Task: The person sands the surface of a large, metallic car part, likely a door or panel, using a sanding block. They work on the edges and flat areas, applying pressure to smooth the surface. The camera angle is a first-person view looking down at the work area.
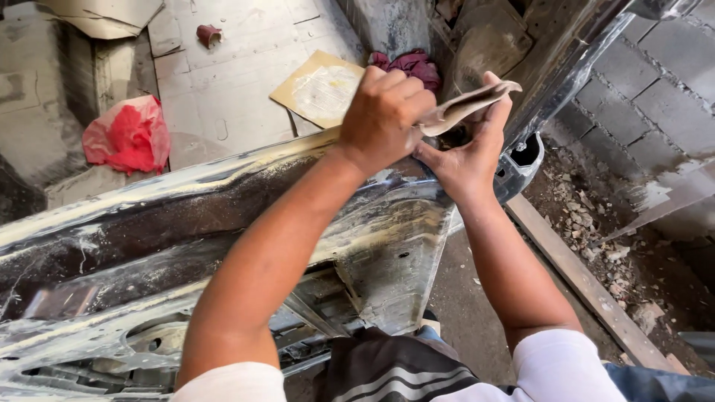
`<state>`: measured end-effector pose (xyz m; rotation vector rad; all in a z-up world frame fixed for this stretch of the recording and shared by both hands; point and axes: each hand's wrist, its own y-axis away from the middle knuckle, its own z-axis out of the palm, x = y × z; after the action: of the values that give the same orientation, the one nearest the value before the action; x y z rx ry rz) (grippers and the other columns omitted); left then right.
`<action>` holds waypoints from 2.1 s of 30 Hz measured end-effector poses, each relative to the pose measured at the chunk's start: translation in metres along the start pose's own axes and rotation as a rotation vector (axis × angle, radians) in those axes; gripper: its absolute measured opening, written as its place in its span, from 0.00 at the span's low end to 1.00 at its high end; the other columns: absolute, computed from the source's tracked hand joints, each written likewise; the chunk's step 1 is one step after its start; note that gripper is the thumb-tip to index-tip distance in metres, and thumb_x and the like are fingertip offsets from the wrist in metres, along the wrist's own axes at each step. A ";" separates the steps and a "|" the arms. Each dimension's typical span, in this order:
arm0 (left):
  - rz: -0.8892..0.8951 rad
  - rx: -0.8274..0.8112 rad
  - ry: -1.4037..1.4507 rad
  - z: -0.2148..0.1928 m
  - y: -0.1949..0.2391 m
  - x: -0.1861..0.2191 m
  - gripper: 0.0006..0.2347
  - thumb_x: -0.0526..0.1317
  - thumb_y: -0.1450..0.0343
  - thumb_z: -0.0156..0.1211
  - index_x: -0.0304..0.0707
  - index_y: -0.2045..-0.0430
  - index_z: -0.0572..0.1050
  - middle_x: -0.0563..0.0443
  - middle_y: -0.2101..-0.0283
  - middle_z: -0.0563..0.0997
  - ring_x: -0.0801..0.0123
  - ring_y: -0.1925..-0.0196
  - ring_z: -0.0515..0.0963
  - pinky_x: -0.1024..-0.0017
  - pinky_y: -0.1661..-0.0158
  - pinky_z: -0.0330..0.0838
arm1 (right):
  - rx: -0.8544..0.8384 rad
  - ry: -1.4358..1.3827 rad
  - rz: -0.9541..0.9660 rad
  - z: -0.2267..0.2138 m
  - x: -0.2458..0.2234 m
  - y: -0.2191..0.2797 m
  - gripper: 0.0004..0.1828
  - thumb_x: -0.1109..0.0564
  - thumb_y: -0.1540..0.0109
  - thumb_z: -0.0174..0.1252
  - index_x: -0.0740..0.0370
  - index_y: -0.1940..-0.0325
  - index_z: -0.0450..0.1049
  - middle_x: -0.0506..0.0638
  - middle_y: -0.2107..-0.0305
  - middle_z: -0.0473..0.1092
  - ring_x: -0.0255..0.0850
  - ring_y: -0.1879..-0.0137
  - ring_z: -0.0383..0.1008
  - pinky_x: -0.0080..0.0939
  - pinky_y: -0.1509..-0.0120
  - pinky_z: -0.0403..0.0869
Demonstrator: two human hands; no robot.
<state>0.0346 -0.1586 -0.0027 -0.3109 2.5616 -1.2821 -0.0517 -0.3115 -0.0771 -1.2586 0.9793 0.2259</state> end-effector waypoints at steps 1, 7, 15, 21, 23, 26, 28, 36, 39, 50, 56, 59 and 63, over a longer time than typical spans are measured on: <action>-0.005 -0.002 -0.001 0.000 0.007 -0.007 0.09 0.32 0.41 0.74 0.43 0.78 0.77 0.55 0.72 0.77 0.66 0.65 0.76 0.65 0.59 0.65 | -0.004 -0.001 0.003 0.000 -0.005 -0.001 0.60 0.61 0.43 0.85 0.61 0.23 0.45 0.51 0.43 0.66 0.40 0.39 0.73 0.40 0.31 0.76; -0.063 -0.057 0.031 -0.008 0.015 -0.011 0.08 0.35 0.35 0.75 0.47 0.78 0.78 0.57 0.71 0.79 0.69 0.66 0.76 0.64 0.63 0.62 | 0.011 0.307 -0.078 0.002 -0.011 -0.002 0.64 0.59 0.49 0.89 0.61 0.24 0.47 0.51 0.50 0.66 0.40 0.41 0.70 0.41 0.33 0.74; -0.237 -0.165 0.007 -0.045 0.055 -0.037 0.05 0.38 0.32 0.74 0.44 0.73 0.81 0.55 0.70 0.82 0.66 0.68 0.77 0.63 0.59 0.63 | -0.076 0.316 -0.048 -0.001 -0.021 -0.007 0.63 0.54 0.49 0.88 0.56 0.22 0.50 0.52 0.48 0.69 0.41 0.42 0.73 0.44 0.37 0.76; -0.415 -0.199 0.138 -0.090 0.059 -0.033 0.12 0.45 0.35 0.77 0.38 0.73 0.81 0.49 0.70 0.83 0.64 0.68 0.79 0.61 0.60 0.67 | -0.231 0.554 -0.465 0.014 -0.102 -0.037 0.45 0.60 0.48 0.78 0.67 0.33 0.59 0.60 0.47 0.71 0.49 0.47 0.72 0.48 0.44 0.69; -0.442 -0.181 0.208 -0.092 0.048 -0.024 0.12 0.45 0.35 0.76 0.37 0.72 0.80 0.48 0.70 0.82 0.63 0.68 0.80 0.61 0.62 0.69 | -0.355 0.371 -0.303 0.013 -0.084 -0.045 0.29 0.62 0.39 0.72 0.65 0.37 0.66 0.55 0.51 0.74 0.42 0.48 0.74 0.42 0.43 0.72; -0.451 -0.086 0.289 -0.097 0.041 -0.011 0.13 0.43 0.34 0.75 0.33 0.71 0.77 0.44 0.69 0.81 0.57 0.67 0.81 0.60 0.63 0.72 | -0.473 0.082 -0.110 0.020 -0.079 -0.051 0.10 0.66 0.29 0.63 0.65 0.44 0.73 0.48 0.56 0.77 0.34 0.49 0.77 0.35 0.41 0.75; -0.422 -0.012 0.308 -0.099 0.041 -0.007 0.13 0.41 0.33 0.74 0.30 0.70 0.76 0.42 0.68 0.80 0.53 0.65 0.81 0.60 0.62 0.73 | -0.457 -0.014 -0.078 0.023 -0.081 -0.050 0.07 0.68 0.29 0.60 0.66 0.46 0.73 0.47 0.56 0.77 0.31 0.49 0.76 0.35 0.41 0.75; -0.383 0.086 0.518 -0.084 0.049 0.000 0.09 0.37 0.27 0.70 0.28 0.63 0.77 0.39 0.62 0.81 0.47 0.58 0.83 0.62 0.57 0.75 | -0.404 0.048 -0.121 0.005 -0.081 -0.030 0.10 0.68 0.27 0.61 0.64 0.41 0.72 0.44 0.54 0.74 0.30 0.48 0.73 0.35 0.40 0.74; -0.357 0.099 0.544 -0.077 0.044 0.009 0.09 0.36 0.27 0.70 0.28 0.63 0.77 0.40 0.60 0.82 0.49 0.58 0.84 0.62 0.56 0.75 | -0.442 0.044 -0.156 -0.011 -0.084 -0.028 0.11 0.68 0.25 0.60 0.63 0.38 0.72 0.43 0.51 0.75 0.31 0.46 0.73 0.35 0.38 0.72; -0.326 0.114 0.485 0.004 -0.014 0.081 0.08 0.35 0.27 0.70 0.29 0.61 0.78 0.42 0.61 0.80 0.51 0.58 0.83 0.62 0.57 0.75 | -0.480 -0.015 -0.076 -0.123 -0.050 -0.045 0.11 0.67 0.26 0.59 0.61 0.39 0.72 0.42 0.50 0.74 0.28 0.44 0.71 0.34 0.39 0.72; -0.401 0.108 0.437 0.037 -0.049 0.114 0.08 0.35 0.28 0.70 0.32 0.60 0.78 0.44 0.62 0.80 0.53 0.58 0.82 0.62 0.57 0.74 | -0.514 -0.011 -0.083 -0.176 -0.035 -0.070 0.10 0.67 0.26 0.61 0.61 0.41 0.73 0.41 0.51 0.74 0.28 0.46 0.71 0.33 0.42 0.71; -0.402 0.098 0.438 0.047 -0.063 0.123 0.08 0.34 0.28 0.70 0.33 0.59 0.78 0.44 0.61 0.80 0.53 0.58 0.82 0.63 0.57 0.74 | -0.502 -0.017 -0.095 -0.193 -0.030 -0.078 0.10 0.67 0.26 0.61 0.62 0.41 0.73 0.41 0.52 0.73 0.29 0.47 0.71 0.33 0.42 0.70; -0.399 0.070 0.451 0.055 -0.074 0.130 0.08 0.35 0.27 0.70 0.33 0.58 0.78 0.45 0.60 0.80 0.53 0.57 0.82 0.63 0.56 0.75 | -0.492 -0.060 -0.101 -0.207 -0.021 -0.079 0.09 0.67 0.26 0.60 0.62 0.42 0.74 0.42 0.52 0.73 0.29 0.45 0.72 0.34 0.39 0.71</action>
<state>-0.0648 -0.2833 0.0078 -0.6037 2.9144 -1.7489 -0.1166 -0.5111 -0.0030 -1.7334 0.8308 0.4417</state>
